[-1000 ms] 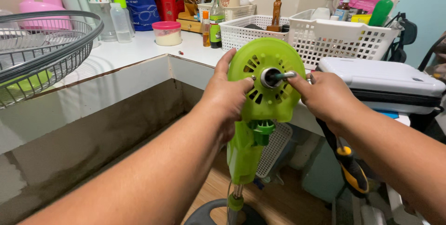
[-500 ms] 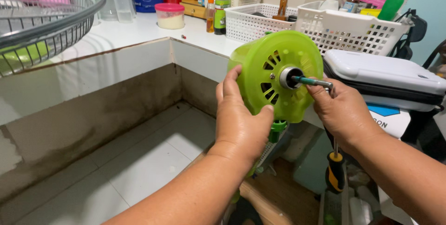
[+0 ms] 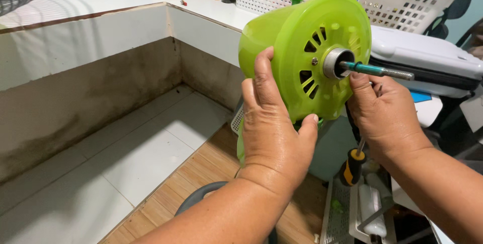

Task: The person uses a screwdriver to loosen and remove screws from the rear housing of a green electric fan. They detach the rear cover and set it aside, exposing the fan's internal components.

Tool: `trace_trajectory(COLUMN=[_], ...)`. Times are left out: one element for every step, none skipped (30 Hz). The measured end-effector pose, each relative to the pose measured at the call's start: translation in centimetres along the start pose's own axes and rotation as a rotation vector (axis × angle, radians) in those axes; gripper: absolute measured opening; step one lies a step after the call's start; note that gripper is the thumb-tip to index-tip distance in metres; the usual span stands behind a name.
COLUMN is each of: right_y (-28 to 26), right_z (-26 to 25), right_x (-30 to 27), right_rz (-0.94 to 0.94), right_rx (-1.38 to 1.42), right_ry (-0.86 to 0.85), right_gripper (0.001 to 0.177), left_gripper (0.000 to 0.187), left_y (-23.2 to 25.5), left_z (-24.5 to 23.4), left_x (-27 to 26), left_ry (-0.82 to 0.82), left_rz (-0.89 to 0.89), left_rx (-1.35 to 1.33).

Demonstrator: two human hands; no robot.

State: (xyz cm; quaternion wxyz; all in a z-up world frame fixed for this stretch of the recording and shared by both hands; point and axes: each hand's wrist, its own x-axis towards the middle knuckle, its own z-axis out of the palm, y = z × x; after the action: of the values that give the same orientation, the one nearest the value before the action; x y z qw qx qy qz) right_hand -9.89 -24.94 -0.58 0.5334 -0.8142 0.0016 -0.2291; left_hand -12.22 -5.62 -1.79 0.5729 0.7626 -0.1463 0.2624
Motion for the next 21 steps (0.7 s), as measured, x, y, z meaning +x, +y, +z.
trace_trajectory(right_y=[0.0, 0.1, 0.1, 0.1, 0.1, 0.1, 0.2, 0.1, 0.1, 0.0, 0.0, -0.1, -0.3, -0.5, -0.7, -0.8, -1.1, -1.2, -1.4, -1.5, -1.6], right_z=[0.0, 0.1, 0.2, 0.3, 0.4, 0.5, 0.6, 0.7, 0.9, 1.0, 1.1, 1.1, 1.1, 1.1, 1.1, 1.0, 1.0, 0.9, 0.9, 0.8, 0.8], right_x=[-0.1, -0.2, -0.2, -0.3, -0.4, -0.4, -0.5, -0.5, -0.5, -0.6, -0.7, -0.8, -0.9, -1.0, -1.1, -1.1, -1.1, -1.1, -1.0, -0.9, -0.8], right_rz=[-0.018, -0.037, -0.057, -0.063, -0.069, -0.074, -0.061, -0.051, -0.041, -0.052, -0.063, -0.075, -0.071, -0.066, -0.060, -0.031, -0.002, 0.029, 0.047, 0.065, 0.083], right_rx=[0.003, 0.006, 0.010, 0.002, -0.007, -0.017, -0.001, 0.017, 0.034, 0.029, 0.024, 0.017, 0.022, 0.026, 0.031, 0.045, 0.060, 0.074, 0.084, 0.093, 0.101], right_ry=[-0.001, -0.003, -0.006, 0.004, 0.015, 0.025, 0.030, 0.033, 0.036, 0.042, 0.047, 0.051, 0.046, 0.041, 0.036, 0.031, 0.027, 0.023, 0.028, 0.034, 0.039], right_gripper=[0.044, 0.043, 0.042, 0.042, 0.042, 0.042, 0.041, 0.041, 0.040, 0.040, 0.039, 0.039, 0.039, 0.039, 0.039, 0.036, 0.034, 0.031, 0.029, 0.028, 0.028], left_gripper=[0.114, 0.114, 0.115, 0.116, 0.116, 0.118, 0.119, 0.121, 0.128, 0.135, 0.142, 0.142, 0.142, 0.142, 0.142, 0.143, 0.143, 0.142, 0.141, 0.140, 0.141], left_y=[-0.1, -0.2, -0.4, -0.5, -0.7, -0.9, -1.0, -1.2, -1.2, -1.2, -1.3, -1.2, -1.2, -1.2, -1.2, -1.2, -1.3, -1.4, -1.4, -1.5, -1.5], left_z=[0.1, 0.2, 0.2, 0.3, 0.2, 0.2, 0.2, 0.2, 0.2, 0.2, 0.3, 0.3, 0.4, 0.5, 0.6, 0.7, 0.8, 0.9, 1.0, 1.1, 1.2], left_x=[-0.1, -0.1, -0.2, -0.2, -0.3, -0.3, -0.4, -0.5, -0.5, -0.7, -0.8, -0.8, -0.9, -1.0, -1.1, -1.2, -1.2, -1.2, -1.3, -1.3, -1.3], left_ry=[-0.004, -0.006, -0.012, -0.017, -0.022, -0.012, -0.002, 0.012, 0.003, -0.009, -0.020, -0.023, -0.026, -0.031, -0.008, 0.015, 0.037, 0.049, 0.062, 0.074, 0.065], left_rz=[0.012, 0.025, 0.027, 0.030, 0.034, 0.054, 0.073, 0.094, 0.083, 0.073, 0.063, 0.057, 0.051, 0.044, 0.061, 0.078, 0.095, 0.101, 0.107, 0.113, 0.101], left_rx=[0.002, 0.006, 0.007, 0.008, 0.010, 0.006, 0.002, -0.001, 0.002, 0.004, 0.006, 0.019, 0.031, 0.043, 0.068, 0.092, 0.117, 0.117, 0.117, 0.116, 0.116])
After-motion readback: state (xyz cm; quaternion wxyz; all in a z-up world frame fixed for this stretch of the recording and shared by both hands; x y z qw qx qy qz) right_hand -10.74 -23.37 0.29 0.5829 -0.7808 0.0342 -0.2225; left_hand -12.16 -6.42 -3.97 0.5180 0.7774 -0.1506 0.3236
